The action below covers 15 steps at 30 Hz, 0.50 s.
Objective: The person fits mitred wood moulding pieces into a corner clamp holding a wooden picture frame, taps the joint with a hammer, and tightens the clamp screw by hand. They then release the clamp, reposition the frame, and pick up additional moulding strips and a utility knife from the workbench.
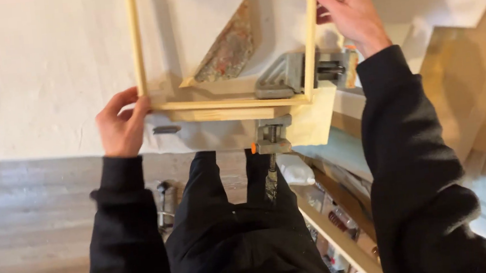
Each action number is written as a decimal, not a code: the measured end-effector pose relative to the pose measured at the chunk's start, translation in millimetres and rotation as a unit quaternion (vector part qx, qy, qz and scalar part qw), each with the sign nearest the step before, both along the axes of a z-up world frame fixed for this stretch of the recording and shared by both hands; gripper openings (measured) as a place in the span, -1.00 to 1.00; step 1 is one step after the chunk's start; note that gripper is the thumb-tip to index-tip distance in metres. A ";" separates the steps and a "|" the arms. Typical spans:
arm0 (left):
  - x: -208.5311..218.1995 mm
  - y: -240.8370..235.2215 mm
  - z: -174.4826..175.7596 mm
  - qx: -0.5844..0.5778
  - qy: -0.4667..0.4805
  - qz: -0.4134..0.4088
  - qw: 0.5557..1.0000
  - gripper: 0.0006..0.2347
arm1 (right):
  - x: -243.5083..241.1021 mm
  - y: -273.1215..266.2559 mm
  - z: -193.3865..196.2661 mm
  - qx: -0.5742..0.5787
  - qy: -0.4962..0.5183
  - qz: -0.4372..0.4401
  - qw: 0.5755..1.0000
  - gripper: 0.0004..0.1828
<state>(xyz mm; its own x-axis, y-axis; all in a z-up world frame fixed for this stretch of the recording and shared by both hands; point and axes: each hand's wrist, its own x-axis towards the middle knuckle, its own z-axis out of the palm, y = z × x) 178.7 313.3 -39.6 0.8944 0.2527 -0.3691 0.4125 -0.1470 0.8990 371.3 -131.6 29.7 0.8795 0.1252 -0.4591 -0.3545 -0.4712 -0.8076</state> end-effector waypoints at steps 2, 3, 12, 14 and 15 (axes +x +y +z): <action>5.5 12.8 8.6 -0.044 -0.017 -0.005 0.999 -0.76 | -2.3 -2.8 7.3 -0.002 -0.013 -0.028 1.000 -0.67; 8.4 20.1 17.0 -0.078 -0.029 0.024 0.996 -0.77 | -5.4 -6.9 9.1 0.032 -0.038 -0.025 0.998 -0.74; 126.6 61.7 113.5 -0.111 -0.166 -0.001 0.980 -0.80 | -75.5 21.4 120.2 0.149 -0.135 -0.107 0.974 -0.84; 164.5 100.7 83.4 -0.135 -0.196 -0.038 0.971 -0.84 | -115.7 35.1 115.2 0.176 -0.154 -0.132 0.963 -0.77; 186.3 120.3 72.2 -0.119 -0.205 -0.067 0.969 -0.84 | -139.8 45.7 107.3 0.137 -0.166 -0.141 0.966 -0.73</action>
<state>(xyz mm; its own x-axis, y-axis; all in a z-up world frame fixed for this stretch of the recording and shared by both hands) 365.0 433.7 32.6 0.9971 0.0751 -0.0094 0.0051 0.0571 0.9984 231.5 -85.9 137.0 0.9895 -0.0631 -0.1301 -0.1380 -0.1454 -0.9797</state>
